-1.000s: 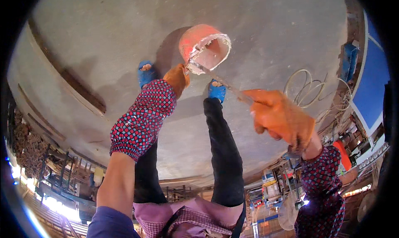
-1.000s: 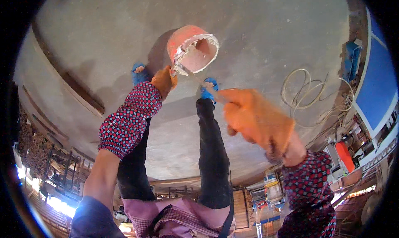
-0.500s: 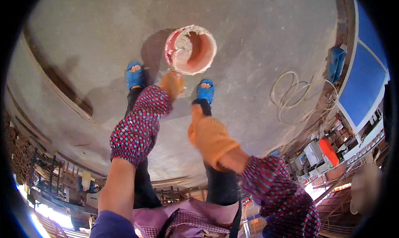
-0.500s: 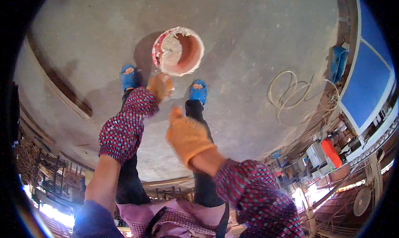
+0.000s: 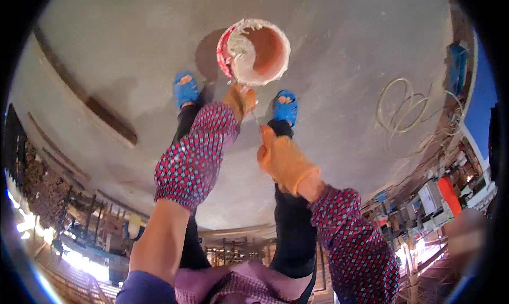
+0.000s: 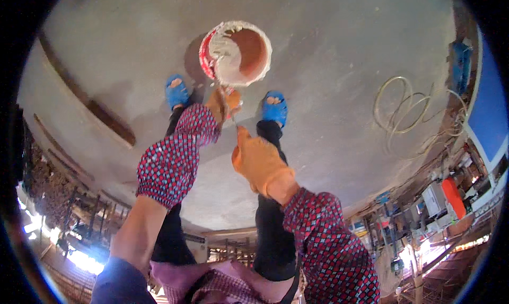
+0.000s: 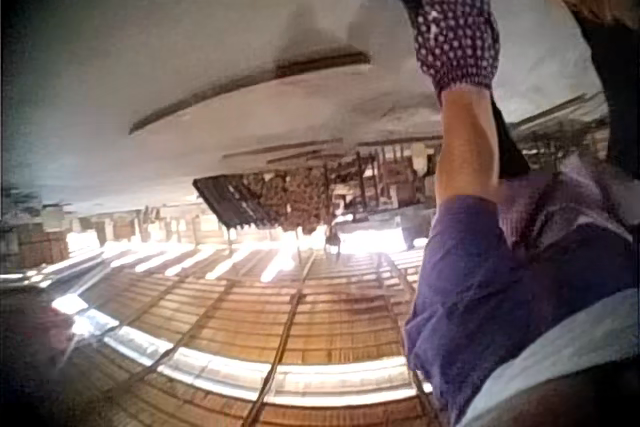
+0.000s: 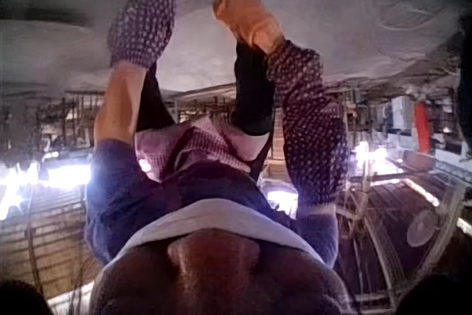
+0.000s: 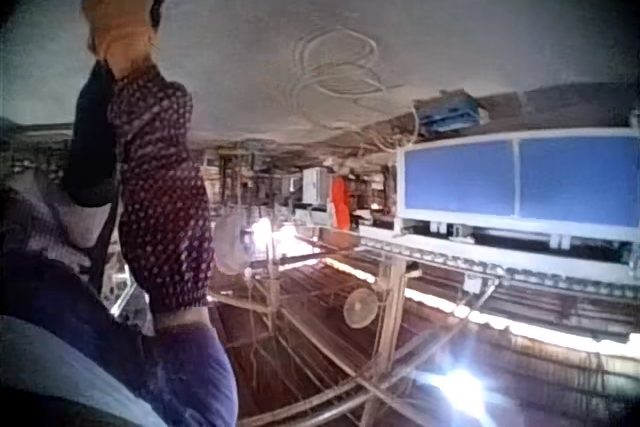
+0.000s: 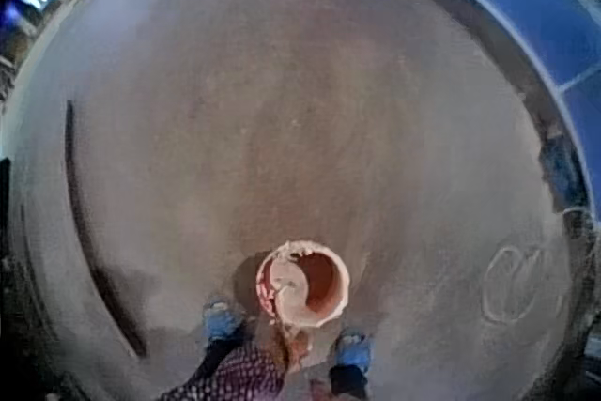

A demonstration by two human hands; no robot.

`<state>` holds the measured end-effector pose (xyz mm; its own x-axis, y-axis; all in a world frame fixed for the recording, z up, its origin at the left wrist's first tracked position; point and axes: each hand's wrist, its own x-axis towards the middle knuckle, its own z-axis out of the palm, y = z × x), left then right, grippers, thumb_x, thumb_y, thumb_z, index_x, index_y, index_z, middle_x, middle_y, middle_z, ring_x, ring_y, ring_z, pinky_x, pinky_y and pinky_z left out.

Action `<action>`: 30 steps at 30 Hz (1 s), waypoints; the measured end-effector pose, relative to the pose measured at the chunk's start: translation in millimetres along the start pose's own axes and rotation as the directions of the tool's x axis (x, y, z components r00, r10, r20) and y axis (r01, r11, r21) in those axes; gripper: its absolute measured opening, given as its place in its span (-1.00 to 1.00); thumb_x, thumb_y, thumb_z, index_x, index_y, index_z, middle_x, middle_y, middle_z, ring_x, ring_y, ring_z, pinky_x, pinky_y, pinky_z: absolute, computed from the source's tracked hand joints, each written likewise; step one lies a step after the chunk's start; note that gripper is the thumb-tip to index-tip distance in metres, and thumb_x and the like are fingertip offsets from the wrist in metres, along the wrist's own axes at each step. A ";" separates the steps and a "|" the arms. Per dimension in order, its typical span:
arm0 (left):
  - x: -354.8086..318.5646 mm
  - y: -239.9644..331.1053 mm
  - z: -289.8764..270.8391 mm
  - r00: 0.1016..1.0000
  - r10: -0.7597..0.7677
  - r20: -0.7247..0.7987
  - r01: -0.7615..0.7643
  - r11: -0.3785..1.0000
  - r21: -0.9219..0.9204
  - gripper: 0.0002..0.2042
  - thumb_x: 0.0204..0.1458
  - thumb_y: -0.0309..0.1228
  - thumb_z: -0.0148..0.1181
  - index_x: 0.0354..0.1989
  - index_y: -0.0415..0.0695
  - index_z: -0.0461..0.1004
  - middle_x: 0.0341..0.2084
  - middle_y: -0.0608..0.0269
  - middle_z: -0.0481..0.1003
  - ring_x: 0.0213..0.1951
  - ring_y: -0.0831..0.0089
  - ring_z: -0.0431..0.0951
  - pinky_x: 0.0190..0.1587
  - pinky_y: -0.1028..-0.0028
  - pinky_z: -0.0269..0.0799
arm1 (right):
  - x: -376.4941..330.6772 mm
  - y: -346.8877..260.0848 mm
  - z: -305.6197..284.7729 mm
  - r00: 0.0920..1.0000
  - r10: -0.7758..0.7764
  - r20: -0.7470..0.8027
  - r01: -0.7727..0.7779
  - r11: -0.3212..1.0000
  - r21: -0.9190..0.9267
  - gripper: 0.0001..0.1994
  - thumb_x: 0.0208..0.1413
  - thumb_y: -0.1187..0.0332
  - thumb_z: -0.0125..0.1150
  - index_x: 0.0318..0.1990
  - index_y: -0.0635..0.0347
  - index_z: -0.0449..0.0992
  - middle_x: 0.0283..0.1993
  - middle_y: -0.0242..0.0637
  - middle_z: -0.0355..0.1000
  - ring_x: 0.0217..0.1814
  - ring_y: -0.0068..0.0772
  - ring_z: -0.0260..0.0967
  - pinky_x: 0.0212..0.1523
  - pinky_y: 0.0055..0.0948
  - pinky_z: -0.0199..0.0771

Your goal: The person uses a metal scraper to remove a thick white paste from the inside of a red bucket. They repeatedly scrape the sides and bottom, then use a cloth to wipe the residue onto the floor. The person also adjusts their gloves during the process.

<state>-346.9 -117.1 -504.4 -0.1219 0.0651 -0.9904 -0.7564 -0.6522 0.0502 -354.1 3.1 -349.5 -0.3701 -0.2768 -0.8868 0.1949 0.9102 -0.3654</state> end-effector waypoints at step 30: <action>-192.2 147.7 -35.4 0.879 0.466 0.098 -0.344 0.479 0.807 -0.58 -0.09 -0.21 0.17 -0.04 -0.13 0.40 -0.07 0.00 0.45 -0.05 0.13 0.48 -0.03 0.28 0.37 | -37.2 -303.3 -98.6 0.239 -0.499 -0.833 0.717 0.669 -0.195 -0.56 -0.03 0.26 0.11 0.05 0.20 0.35 -0.13 -0.13 0.42 -0.15 -0.13 0.40 -0.19 -0.19 0.43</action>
<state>-412.5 -252.6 -311.2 -0.5230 -0.1726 -0.8347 -0.8393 0.2748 0.4691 -489.0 -232.2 -177.7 -0.9425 -0.2630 0.2064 -0.3121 0.4710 -0.8251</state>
